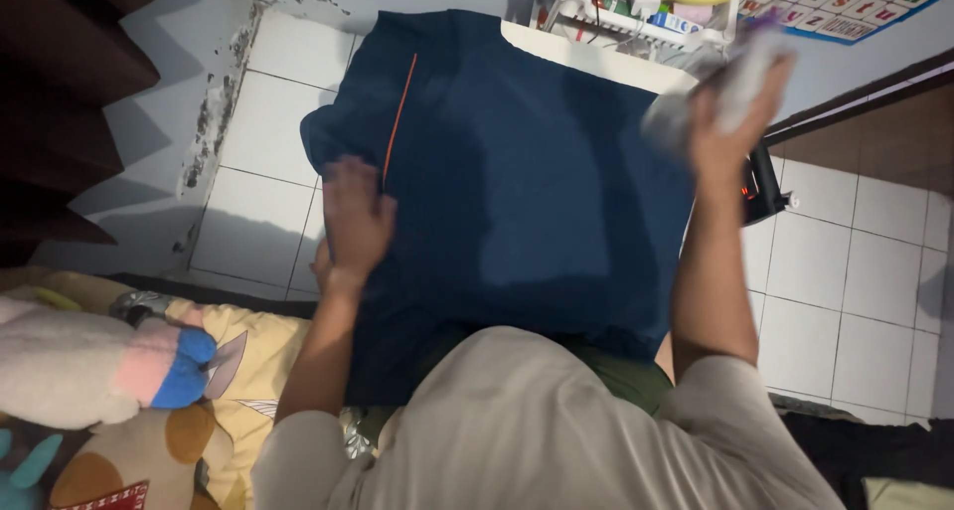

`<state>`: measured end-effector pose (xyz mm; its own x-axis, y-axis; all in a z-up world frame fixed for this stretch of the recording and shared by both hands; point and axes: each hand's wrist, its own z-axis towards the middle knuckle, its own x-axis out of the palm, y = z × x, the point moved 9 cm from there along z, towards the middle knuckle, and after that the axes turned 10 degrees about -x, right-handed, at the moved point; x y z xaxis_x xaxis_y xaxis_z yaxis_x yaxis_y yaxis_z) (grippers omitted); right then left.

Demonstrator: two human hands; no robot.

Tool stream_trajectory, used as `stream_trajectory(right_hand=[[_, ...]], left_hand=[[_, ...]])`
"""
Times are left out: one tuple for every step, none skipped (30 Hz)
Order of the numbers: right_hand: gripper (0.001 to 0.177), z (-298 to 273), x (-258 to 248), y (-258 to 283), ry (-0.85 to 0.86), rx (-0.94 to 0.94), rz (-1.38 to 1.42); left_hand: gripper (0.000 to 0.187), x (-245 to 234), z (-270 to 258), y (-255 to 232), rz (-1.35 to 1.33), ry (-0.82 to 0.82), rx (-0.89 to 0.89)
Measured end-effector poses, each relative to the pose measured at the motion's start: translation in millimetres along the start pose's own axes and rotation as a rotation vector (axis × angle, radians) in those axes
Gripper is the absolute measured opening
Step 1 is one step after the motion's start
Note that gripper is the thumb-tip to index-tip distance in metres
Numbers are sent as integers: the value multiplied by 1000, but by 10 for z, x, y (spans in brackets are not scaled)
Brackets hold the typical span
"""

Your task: Iron a blue uniform shirt on a small table while sitting on a bed.

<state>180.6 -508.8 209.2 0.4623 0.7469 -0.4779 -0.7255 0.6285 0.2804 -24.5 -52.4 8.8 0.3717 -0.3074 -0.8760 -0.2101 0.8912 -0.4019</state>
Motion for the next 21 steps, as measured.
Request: stream_trajectory(right_hand=[[61, -116, -35, 420, 55, -208, -155], [61, -167, -7, 784, 56, -206, -159], [46, -267, 159, 952, 144, 52, 228], [33, -430, 386, 1205, 236, 307, 620], [33, -580, 486, 1318, 237, 310, 622], [45, -773, 659, 1415, 277, 401, 752], [59, -955, 838, 1521, 313, 489, 883], [59, -1038, 879, 1586, 309, 489, 885], [55, -1135, 930, 1656, 331, 491, 876], [52, -1232, 984, 1723, 354, 493, 866], [52, -1232, 974, 1780, 351, 498, 866], [45, -1251, 986, 1835, 390, 510, 828], [39, -1263, 994, 1883, 432, 519, 789], [39, -1305, 975, 1886, 433, 521, 787], [34, -1341, 979, 1845, 461, 543, 730], [28, -1376, 980, 1804, 488, 565, 673], [28, -1375, 962, 1794, 487, 560, 671], [24, -1386, 943, 1759, 486, 575, 645], [20, -1428, 915, 1738, 488, 597, 621], [20, -1440, 884, 1761, 490, 599, 620], [22, -1432, 863, 1798, 478, 587, 653]], left_hand=[[66, -193, -6, 252, -161, -120, -180], [66, 33, 51, 518, -163, -118, -177], [66, 255, 63, 958, -341, -123, -340], [68, 504, 49, 1392, -519, -128, -504], [68, 482, 58, 1403, -515, -127, -505], [53, 583, 47, 1471, -597, -18, -610], [39, 680, 60, 1519, -677, 92, -706], [39, 563, 44, 1455, -674, 91, -703], [37, 445, 24, 1403, -546, 97, -712], [42, 327, 7, 1350, -417, 101, -720], [42, 276, 20, 1326, -415, 105, -718], [37, 156, 66, 1267, -476, 30, -650], [32, 43, 94, 1202, -539, -46, -584], [32, 59, 70, 1244, -540, -44, -585], [33, 62, 79, 1294, -564, -71, -597], [35, 63, 88, 1343, -587, -99, -610], [35, 118, 88, 1388, -591, -102, -608], [35, 186, 91, 1430, -625, -98, -607], [36, 253, 52, 1484, -655, -88, -610], [36, 240, 21, 1491, -655, -86, -613], [37, 315, -13, 1518, -731, 1, -665]])
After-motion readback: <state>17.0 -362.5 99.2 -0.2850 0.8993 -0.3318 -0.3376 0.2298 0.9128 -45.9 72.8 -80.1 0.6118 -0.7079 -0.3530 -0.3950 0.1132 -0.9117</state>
